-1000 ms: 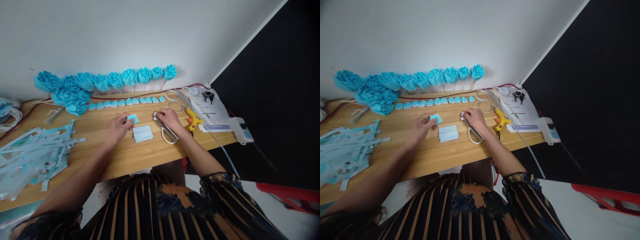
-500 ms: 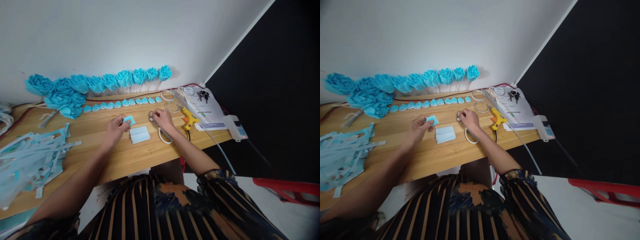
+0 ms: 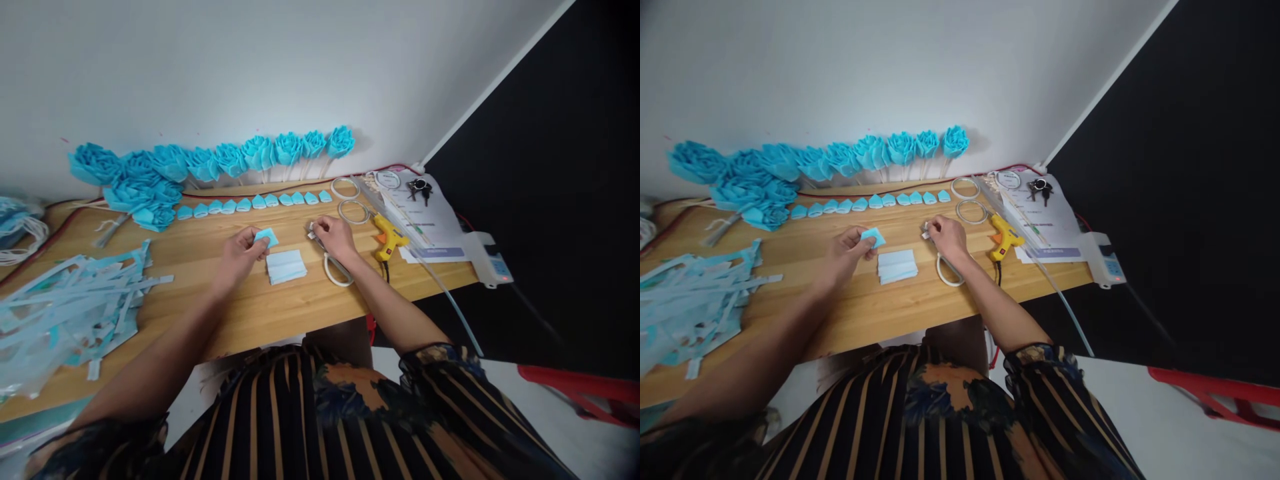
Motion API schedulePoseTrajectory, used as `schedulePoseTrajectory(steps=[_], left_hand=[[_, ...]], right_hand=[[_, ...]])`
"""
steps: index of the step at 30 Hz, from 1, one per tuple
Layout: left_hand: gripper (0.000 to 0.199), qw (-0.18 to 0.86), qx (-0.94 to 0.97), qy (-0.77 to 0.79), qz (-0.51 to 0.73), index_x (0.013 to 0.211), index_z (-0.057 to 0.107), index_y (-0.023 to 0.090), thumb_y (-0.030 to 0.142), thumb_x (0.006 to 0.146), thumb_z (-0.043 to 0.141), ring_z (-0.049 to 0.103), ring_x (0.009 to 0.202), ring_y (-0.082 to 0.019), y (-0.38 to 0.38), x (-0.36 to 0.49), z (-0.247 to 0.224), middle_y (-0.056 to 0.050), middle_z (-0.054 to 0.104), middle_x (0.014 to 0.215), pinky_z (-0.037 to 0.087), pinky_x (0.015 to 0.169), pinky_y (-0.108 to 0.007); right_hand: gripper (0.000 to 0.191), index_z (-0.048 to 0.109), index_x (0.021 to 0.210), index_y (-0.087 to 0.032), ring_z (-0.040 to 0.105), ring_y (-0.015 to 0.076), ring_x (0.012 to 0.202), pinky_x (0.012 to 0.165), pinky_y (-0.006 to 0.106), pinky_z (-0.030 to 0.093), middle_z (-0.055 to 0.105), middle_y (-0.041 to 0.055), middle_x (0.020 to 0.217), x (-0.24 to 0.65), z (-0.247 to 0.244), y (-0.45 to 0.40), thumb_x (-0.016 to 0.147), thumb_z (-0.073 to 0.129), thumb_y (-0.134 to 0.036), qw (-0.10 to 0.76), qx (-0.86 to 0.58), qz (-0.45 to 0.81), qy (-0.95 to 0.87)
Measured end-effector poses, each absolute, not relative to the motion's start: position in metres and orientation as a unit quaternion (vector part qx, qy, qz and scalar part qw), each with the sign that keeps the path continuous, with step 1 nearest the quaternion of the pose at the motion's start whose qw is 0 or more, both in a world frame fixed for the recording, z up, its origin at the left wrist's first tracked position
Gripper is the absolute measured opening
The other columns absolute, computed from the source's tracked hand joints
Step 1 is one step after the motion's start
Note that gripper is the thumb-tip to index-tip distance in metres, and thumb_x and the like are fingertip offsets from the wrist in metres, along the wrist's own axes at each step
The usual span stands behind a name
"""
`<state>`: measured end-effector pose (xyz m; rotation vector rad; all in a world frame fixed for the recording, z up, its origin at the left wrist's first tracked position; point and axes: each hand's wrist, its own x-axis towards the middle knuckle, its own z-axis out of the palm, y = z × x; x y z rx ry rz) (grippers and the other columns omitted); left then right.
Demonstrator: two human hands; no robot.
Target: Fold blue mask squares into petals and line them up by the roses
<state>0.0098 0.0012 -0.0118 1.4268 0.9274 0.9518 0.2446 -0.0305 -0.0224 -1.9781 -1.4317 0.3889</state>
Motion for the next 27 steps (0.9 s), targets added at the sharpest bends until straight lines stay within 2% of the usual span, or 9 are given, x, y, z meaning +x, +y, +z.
schedulePoseTrajectory(steps=[6,11,16,19,21,24,27], left_hand=[[0.02,0.559,0.607,0.397,0.402,0.071,0.059,0.016,0.034,0.076,0.066,0.052,0.053,-0.01,0.002,0.01,-0.012,0.001,0.061,0.06,0.04,0.055,-0.023],[0.021,0.562,0.605,0.401,0.398,0.071,0.059,0.017,0.035,0.076,0.066,0.052,0.055,-0.01,0.0,0.01,-0.01,0.001,0.061,0.06,0.04,0.056,-0.023],[0.022,0.58,0.591,0.404,0.39,0.069,0.057,0.016,0.035,0.073,0.068,0.051,0.054,-0.01,-0.004,0.012,-0.003,0.002,0.06,0.058,0.04,0.056,-0.023],[0.024,0.607,0.582,0.389,0.376,0.069,0.057,0.016,0.037,0.072,0.069,0.05,0.053,-0.01,-0.006,0.012,0.0,0.002,0.059,0.058,0.04,0.055,-0.024],[0.025,0.623,0.577,0.379,0.367,0.07,0.057,0.016,0.038,0.073,0.069,0.05,0.053,-0.009,-0.008,0.012,0.003,0.002,0.059,0.058,0.04,0.055,-0.024],[0.026,0.644,0.579,0.361,0.345,0.07,0.056,0.017,0.04,0.072,0.069,0.049,0.052,-0.009,-0.01,0.012,0.007,0.002,0.058,0.058,0.04,0.055,-0.024],[0.027,0.656,0.585,0.346,0.328,0.068,0.055,0.017,0.04,0.073,0.068,0.049,0.052,-0.009,-0.011,0.012,0.01,0.003,0.057,0.057,0.041,0.055,-0.024]], right_hand=[[0.017,0.071,0.079,-0.019,0.063,0.0155,0.071,0.066,0.026,0.041,0.073,0.0026,0.077,0.247,-0.026,-0.03,0.085,0.057,-0.028,0.351,-0.741,0.156,-0.551],[0.019,0.069,0.077,-0.018,0.06,0.0145,0.066,0.063,0.025,0.044,0.069,0.001,0.071,0.251,-0.031,-0.029,0.082,0.058,-0.033,0.441,-0.712,0.203,-0.507],[0.023,0.07,0.086,-0.018,0.06,0.0138,0.067,0.061,0.025,0.047,0.07,0.001,0.077,0.239,-0.013,-0.038,0.083,0.058,-0.038,0.531,-0.655,0.213,-0.494],[0.019,0.072,0.086,-0.021,0.061,0.0137,0.069,0.06,0.025,0.048,0.071,0.0017,0.085,0.224,0.008,-0.049,0.086,0.059,-0.036,0.548,-0.603,0.163,-0.556],[0.016,0.072,0.084,-0.023,0.062,0.0152,0.075,0.065,0.028,0.049,0.071,0.0018,0.084,0.215,0.02,-0.055,0.089,0.059,-0.032,0.543,-0.554,0.095,-0.624],[0.014,0.073,0.087,-0.027,0.062,0.0169,0.077,0.074,0.034,0.05,0.07,0.0014,0.081,0.207,0.03,-0.058,0.091,0.06,-0.027,0.517,-0.488,0.006,-0.704],[0.015,0.074,0.093,-0.03,0.062,0.0177,0.077,0.074,0.036,0.049,0.069,0.0014,0.081,0.203,0.03,-0.053,0.091,0.06,-0.024,0.486,-0.431,-0.039,-0.759]])
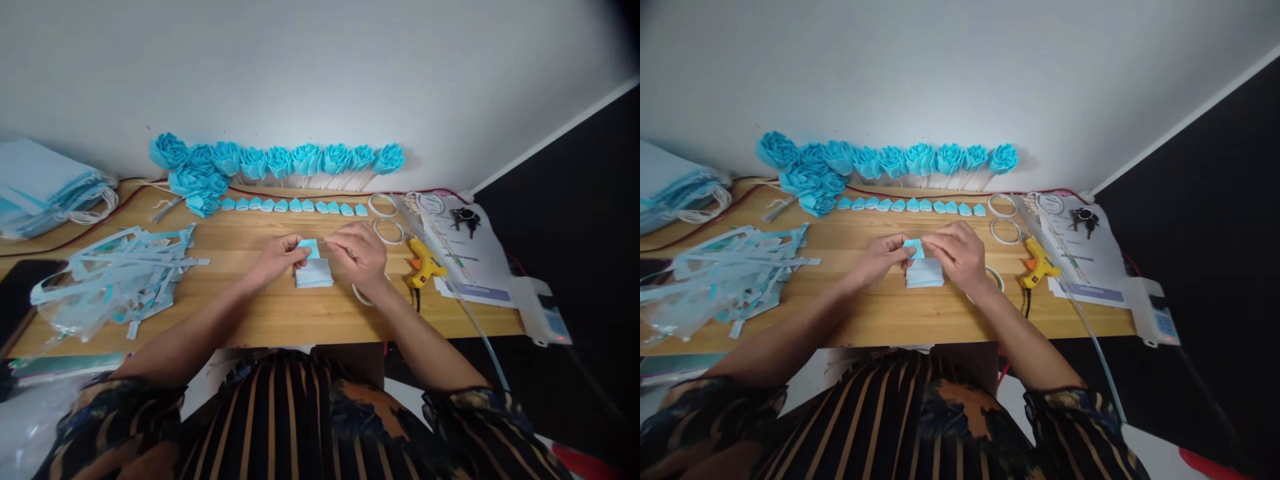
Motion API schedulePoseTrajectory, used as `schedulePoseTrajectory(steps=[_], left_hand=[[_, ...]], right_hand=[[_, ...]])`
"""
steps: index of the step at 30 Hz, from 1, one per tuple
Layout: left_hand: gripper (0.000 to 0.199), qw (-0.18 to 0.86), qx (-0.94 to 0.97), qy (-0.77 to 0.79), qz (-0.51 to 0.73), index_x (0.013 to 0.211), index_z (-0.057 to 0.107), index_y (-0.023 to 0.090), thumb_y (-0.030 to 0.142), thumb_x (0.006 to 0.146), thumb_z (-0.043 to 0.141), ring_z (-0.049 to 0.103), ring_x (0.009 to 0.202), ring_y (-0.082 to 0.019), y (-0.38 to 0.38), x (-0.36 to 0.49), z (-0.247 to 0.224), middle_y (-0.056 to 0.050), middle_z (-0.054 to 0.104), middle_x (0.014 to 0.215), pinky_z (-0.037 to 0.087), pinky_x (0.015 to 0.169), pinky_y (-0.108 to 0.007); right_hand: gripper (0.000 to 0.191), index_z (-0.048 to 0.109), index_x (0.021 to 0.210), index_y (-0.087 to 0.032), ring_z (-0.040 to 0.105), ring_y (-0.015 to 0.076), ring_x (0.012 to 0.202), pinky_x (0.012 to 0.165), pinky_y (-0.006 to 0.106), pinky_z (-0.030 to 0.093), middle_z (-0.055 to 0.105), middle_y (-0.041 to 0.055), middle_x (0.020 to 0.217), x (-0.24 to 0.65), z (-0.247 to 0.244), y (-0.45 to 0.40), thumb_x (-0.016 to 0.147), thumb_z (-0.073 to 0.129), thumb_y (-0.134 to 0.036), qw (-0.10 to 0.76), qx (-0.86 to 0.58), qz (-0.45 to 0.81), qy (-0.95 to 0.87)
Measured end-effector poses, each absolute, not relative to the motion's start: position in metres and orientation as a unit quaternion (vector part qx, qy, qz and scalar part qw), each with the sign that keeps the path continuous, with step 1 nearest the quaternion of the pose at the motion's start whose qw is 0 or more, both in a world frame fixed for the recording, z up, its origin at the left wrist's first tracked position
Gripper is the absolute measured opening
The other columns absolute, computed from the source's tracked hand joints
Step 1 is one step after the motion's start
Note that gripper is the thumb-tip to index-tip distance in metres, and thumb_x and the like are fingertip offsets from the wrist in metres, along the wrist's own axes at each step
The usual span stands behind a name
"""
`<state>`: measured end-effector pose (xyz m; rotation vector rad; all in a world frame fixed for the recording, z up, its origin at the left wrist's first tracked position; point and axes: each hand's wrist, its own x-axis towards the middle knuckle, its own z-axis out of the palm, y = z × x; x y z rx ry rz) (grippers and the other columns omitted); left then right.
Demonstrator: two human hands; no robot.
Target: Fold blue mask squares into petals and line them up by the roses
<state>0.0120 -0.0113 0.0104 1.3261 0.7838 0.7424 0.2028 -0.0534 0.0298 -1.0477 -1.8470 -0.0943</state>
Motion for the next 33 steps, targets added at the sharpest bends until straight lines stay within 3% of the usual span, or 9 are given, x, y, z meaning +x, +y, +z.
schedulePoseTrajectory(steps=[9,33], left_hand=[[0.024,0.678,0.583,0.333,0.3,0.07,0.054,0.017,0.036,0.074,0.068,0.047,0.051,-0.007,-0.011,0.012,0.009,0.004,0.055,0.057,0.038,0.052,-0.022],[0.029,0.699,0.569,0.318,0.294,0.07,0.055,0.017,0.041,0.072,0.071,0.048,0.053,-0.007,-0.009,0.011,0.009,0.003,0.055,0.059,0.039,0.053,-0.022]], right_hand=[[0.017,0.072,0.099,-0.028,0.061,0.0164,0.076,0.069,0.033,0.047,0.069,0.0019,0.082,0.203,0.015,-0.042,0.09,0.062,-0.019,0.468,-0.352,-0.082,-0.806],[0.02,0.073,0.099,-0.031,0.061,0.016,0.077,0.068,0.032,0.048,0.07,0.0019,0.083,0.208,0.01,-0.045,0.092,0.059,-0.019,0.413,-0.357,-0.103,-0.832]])
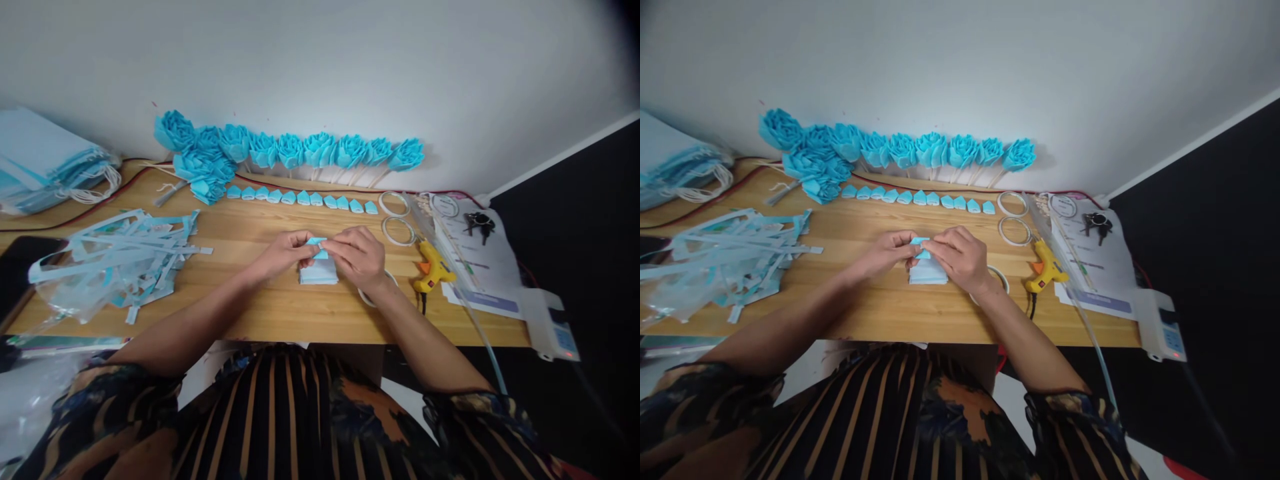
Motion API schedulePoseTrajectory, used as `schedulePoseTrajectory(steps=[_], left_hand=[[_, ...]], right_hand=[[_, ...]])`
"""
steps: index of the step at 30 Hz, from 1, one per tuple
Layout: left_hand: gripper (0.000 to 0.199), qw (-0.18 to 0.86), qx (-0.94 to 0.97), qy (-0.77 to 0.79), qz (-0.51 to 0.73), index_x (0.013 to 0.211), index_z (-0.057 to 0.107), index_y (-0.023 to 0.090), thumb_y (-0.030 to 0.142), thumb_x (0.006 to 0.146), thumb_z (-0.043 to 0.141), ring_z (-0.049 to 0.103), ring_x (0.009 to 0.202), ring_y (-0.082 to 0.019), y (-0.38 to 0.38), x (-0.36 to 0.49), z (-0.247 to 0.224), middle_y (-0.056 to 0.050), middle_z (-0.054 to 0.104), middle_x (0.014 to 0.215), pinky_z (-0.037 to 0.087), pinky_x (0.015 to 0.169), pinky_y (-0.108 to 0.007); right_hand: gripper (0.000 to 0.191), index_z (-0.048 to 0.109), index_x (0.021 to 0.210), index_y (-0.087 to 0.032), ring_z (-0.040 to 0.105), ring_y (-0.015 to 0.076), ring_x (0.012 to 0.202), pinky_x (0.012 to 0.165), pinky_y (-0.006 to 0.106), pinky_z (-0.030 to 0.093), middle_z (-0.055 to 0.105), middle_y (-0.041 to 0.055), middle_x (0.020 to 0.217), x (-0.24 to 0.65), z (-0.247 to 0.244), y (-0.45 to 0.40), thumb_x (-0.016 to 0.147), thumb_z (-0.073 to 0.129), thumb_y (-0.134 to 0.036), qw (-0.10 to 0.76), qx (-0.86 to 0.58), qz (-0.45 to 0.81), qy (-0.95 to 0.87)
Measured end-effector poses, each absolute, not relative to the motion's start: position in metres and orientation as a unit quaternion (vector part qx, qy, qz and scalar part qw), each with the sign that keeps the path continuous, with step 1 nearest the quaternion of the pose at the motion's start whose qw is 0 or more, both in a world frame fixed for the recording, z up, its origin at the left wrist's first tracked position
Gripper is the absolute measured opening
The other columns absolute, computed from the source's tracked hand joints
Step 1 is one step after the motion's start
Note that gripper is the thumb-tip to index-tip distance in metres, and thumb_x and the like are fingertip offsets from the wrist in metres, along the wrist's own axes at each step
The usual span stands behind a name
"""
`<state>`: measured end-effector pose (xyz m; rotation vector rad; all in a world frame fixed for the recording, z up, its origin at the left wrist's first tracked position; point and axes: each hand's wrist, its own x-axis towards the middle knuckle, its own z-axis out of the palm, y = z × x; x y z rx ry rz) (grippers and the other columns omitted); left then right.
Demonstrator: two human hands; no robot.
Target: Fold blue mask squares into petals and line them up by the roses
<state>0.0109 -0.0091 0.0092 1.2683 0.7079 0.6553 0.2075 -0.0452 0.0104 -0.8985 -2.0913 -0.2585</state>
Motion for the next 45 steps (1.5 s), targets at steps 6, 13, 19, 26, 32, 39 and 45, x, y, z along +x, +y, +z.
schedulePoseTrajectory(steps=[6,13,19,26,32,39,45], left_hand=[[0.031,0.711,0.558,0.309,0.296,0.072,0.056,0.016,0.042,0.071,0.074,0.049,0.053,-0.008,-0.008,0.01,0.008,0.002,0.057,0.059,0.039,0.052,-0.021],[0.024,0.722,0.543,0.302,0.306,0.074,0.057,0.016,0.036,0.075,0.071,0.05,0.053,-0.007,-0.008,0.01,0.004,0.002,0.058,0.061,0.039,0.053,-0.021],[0.023,0.69,0.574,0.314,0.308,0.072,0.057,0.016,0.034,0.076,0.07,0.049,0.052,-0.008,-0.006,0.009,0.007,0.003,0.057,0.058,0.039,0.053,-0.022],[0.026,0.653,0.616,0.318,0.306,0.067,0.055,0.017,0.036,0.076,0.069,0.048,0.052,-0.008,-0.006,0.009,0.01,0.003,0.055,0.057,0.036,0.052,-0.023],[0.028,0.639,0.634,0.324,0.291,0.064,0.054,0.017,0.037,0.076,0.069,0.047,0.053,-0.008,-0.005,0.008,0.009,0.002,0.054,0.056,0.035,0.053,-0.022],[0.031,0.647,0.592,0.352,0.329,0.068,0.055,0.016,0.041,0.073,0.072,0.045,0.051,-0.007,-0.001,0.008,0.006,0.004,0.055,0.055,0.036,0.053,-0.021],[0.032,0.662,0.573,0.356,0.328,0.068,0.056,0.015,0.043,0.071,0.072,0.045,0.049,-0.006,0.001,0.008,0.004,0.004,0.054,0.053,0.036,0.051,-0.021]], right_hand=[[0.02,0.073,0.102,-0.03,0.061,0.0163,0.078,0.07,0.033,0.048,0.07,0.0028,0.086,0.209,0.01,-0.044,0.092,0.058,-0.02,0.399,-0.358,-0.076,-0.841],[0.026,0.071,0.107,-0.03,0.062,0.0184,0.086,0.073,0.035,0.05,0.07,0.0037,0.091,0.211,0.016,-0.043,0.091,0.055,-0.016,0.38,-0.344,-0.03,-0.858],[0.044,0.068,0.118,-0.036,0.06,0.0207,0.098,0.085,0.042,0.05,0.066,0.0036,0.106,0.213,0.038,-0.047,0.088,0.049,-0.01,0.374,-0.373,0.07,-0.846],[0.034,0.062,0.125,-0.027,0.063,0.0152,0.088,0.074,0.03,0.053,0.068,0.0038,0.105,0.202,0.031,-0.047,0.093,0.051,-0.028,0.389,-0.494,0.308,-0.714],[0.034,0.065,0.12,-0.022,0.058,0.0116,0.073,0.067,0.026,0.048,0.061,-0.0008,0.082,0.197,0.018,-0.043,0.09,0.058,-0.035,0.4,-0.478,0.395,-0.675],[0.018,0.067,0.102,-0.025,0.061,0.0171,0.084,0.076,0.033,0.05,0.068,0.0023,0.092,0.198,0.019,-0.049,0.089,0.057,-0.02,0.445,-0.483,0.156,-0.737],[0.021,0.067,0.104,-0.027,0.063,0.0211,0.089,0.079,0.039,0.05,0.07,0.0045,0.095,0.2,0.013,-0.048,0.087,0.063,-0.016,0.426,-0.41,0.019,-0.806]])
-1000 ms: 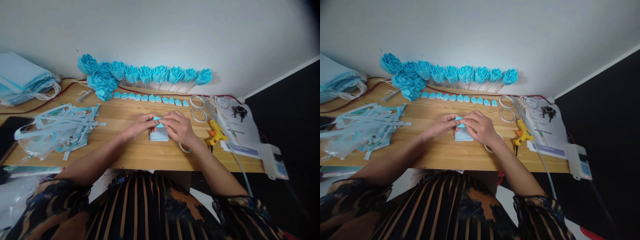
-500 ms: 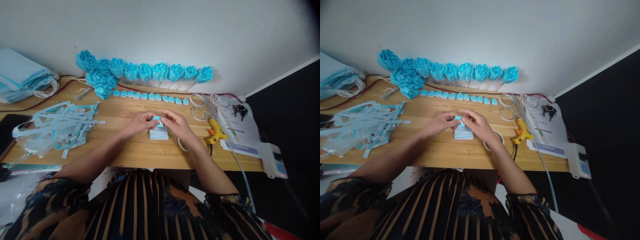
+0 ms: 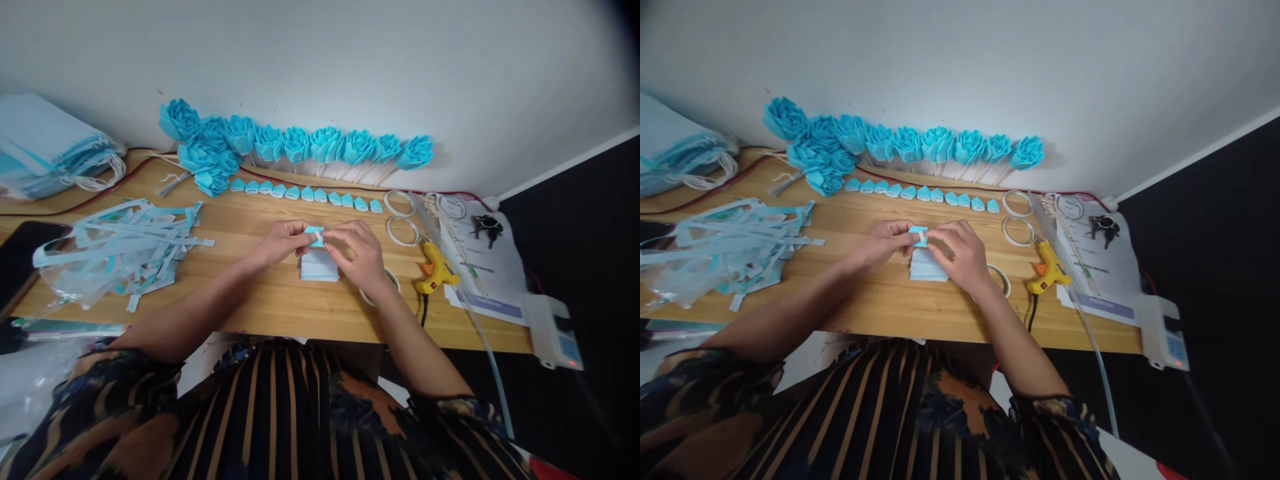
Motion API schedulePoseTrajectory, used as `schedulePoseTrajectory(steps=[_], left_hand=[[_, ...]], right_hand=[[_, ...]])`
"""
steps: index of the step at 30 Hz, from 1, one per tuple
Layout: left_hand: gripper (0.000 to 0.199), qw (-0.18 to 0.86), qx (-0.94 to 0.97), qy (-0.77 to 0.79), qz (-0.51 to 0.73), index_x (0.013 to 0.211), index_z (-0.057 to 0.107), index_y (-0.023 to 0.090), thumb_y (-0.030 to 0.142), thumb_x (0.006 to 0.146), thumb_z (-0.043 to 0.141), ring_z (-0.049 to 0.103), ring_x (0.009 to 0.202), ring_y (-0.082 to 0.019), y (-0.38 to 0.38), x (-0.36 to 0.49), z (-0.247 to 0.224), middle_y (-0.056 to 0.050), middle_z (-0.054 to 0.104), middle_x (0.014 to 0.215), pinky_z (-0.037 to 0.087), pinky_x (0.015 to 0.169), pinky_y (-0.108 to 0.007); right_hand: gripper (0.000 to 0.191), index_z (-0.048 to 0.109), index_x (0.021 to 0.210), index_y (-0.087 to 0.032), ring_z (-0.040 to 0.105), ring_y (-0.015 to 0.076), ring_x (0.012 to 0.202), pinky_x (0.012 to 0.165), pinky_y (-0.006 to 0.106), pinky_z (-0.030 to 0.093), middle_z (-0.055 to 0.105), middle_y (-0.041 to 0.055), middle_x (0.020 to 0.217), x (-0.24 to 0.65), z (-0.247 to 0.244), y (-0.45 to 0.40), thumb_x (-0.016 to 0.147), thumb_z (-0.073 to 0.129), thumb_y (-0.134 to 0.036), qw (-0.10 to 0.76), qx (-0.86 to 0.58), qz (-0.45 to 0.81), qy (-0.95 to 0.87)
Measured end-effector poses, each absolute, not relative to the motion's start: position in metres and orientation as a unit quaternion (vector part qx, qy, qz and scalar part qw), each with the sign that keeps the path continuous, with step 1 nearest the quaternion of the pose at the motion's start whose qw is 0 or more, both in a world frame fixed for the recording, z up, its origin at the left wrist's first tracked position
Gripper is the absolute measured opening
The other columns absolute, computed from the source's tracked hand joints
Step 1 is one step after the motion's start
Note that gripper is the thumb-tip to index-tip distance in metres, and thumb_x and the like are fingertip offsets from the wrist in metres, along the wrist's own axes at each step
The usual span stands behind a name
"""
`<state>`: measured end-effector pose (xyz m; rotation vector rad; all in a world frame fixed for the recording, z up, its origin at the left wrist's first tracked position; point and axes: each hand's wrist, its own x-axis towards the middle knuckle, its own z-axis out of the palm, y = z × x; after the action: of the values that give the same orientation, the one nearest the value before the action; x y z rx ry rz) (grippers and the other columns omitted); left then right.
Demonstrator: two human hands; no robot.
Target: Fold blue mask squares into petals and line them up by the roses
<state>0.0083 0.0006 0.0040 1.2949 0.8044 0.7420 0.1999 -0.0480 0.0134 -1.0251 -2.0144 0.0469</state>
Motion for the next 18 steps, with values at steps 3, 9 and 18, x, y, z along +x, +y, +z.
schedulePoseTrajectory(steps=[3,9,18], left_hand=[[0.033,0.666,0.571,0.349,0.329,0.068,0.056,0.015,0.043,0.071,0.073,0.045,0.049,-0.006,0.0005,0.0087,0.0024,0.004,0.055,0.053,0.035,0.051,-0.021],[0.032,0.666,0.572,0.348,0.329,0.067,0.055,0.015,0.042,0.072,0.073,0.045,0.049,-0.006,0.0006,0.0087,0.0005,0.004,0.055,0.053,0.035,0.051,-0.02],[0.029,0.671,0.584,0.347,0.297,0.065,0.055,0.015,0.037,0.073,0.07,0.046,0.049,-0.006,-0.0019,0.0093,0.0036,0.004,0.053,0.053,0.035,0.051,-0.02]], right_hand=[[0.019,0.068,0.103,-0.026,0.063,0.02,0.085,0.076,0.037,0.05,0.069,0.0045,0.092,0.2007,0.0129,-0.0475,0.087,0.064,-0.016,0.44,-0.394,0.009,-0.807],[0.018,0.068,0.101,-0.027,0.062,0.0195,0.083,0.075,0.037,0.049,0.068,0.0037,0.09,0.2017,0.0122,-0.0481,0.087,0.062,-0.016,0.445,-0.395,0.001,-0.804],[0.012,0.068,0.095,-0.026,0.061,0.0182,0.081,0.073,0.036,0.048,0.069,0.0028,0.088,0.2029,0.0081,-0.0458,0.089,0.063,-0.018,0.427,-0.391,0.015,-0.815]])
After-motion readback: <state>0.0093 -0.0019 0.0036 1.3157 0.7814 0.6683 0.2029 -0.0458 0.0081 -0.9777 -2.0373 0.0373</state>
